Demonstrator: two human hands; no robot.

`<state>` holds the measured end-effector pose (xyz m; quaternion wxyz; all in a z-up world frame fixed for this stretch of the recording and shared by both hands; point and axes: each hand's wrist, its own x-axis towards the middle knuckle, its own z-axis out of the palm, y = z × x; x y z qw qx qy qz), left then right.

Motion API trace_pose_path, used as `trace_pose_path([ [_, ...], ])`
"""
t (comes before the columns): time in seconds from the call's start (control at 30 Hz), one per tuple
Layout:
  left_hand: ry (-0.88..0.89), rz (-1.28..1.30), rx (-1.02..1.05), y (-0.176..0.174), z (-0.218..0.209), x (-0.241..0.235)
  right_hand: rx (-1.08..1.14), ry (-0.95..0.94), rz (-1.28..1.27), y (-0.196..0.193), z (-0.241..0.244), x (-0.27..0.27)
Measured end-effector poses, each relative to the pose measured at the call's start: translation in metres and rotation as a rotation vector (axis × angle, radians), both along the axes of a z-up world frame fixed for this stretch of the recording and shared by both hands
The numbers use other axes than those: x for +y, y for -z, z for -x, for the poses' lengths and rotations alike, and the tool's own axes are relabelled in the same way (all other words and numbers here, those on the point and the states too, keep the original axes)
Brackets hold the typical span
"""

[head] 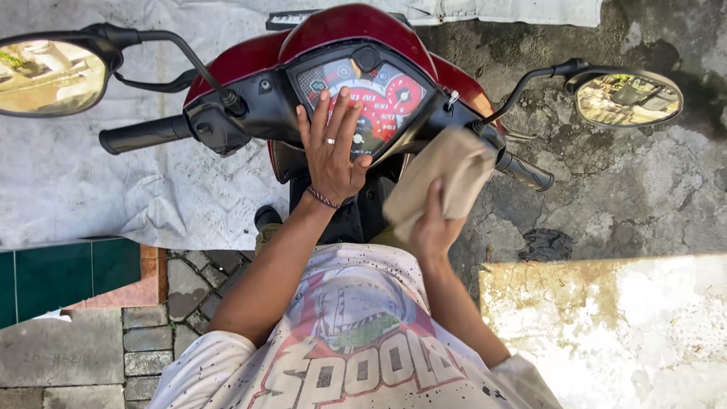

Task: The person wipes the dashboard, handlebars, and side mirrors of a red motorcycle using a beige cloth. They clean the instrument cluster and surrounding areas repeatedly, moving the cloth across different surfaces of the motorcycle's front section.

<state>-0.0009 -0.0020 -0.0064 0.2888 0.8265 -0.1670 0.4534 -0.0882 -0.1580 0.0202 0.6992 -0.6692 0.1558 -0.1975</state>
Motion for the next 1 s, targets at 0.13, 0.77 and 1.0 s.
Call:
trace_pose_path([
  [0.13, -0.004, -0.029, 0.127, -0.005, 0.005, 0.002, -0.295, -0.097, 0.27, -0.005, -0.096, -0.012],
  [0.77, -0.049, -0.131, 0.042, -0.024, 0.002, -0.023, -0.474, 0.035, 0.721, -0.033, -0.037, -0.016],
  [1.0, -0.081, -0.097, 0.085, -0.015, 0.004, -0.016, -0.534, 0.079, 1.12, 0.034, -0.085, 0.001],
])
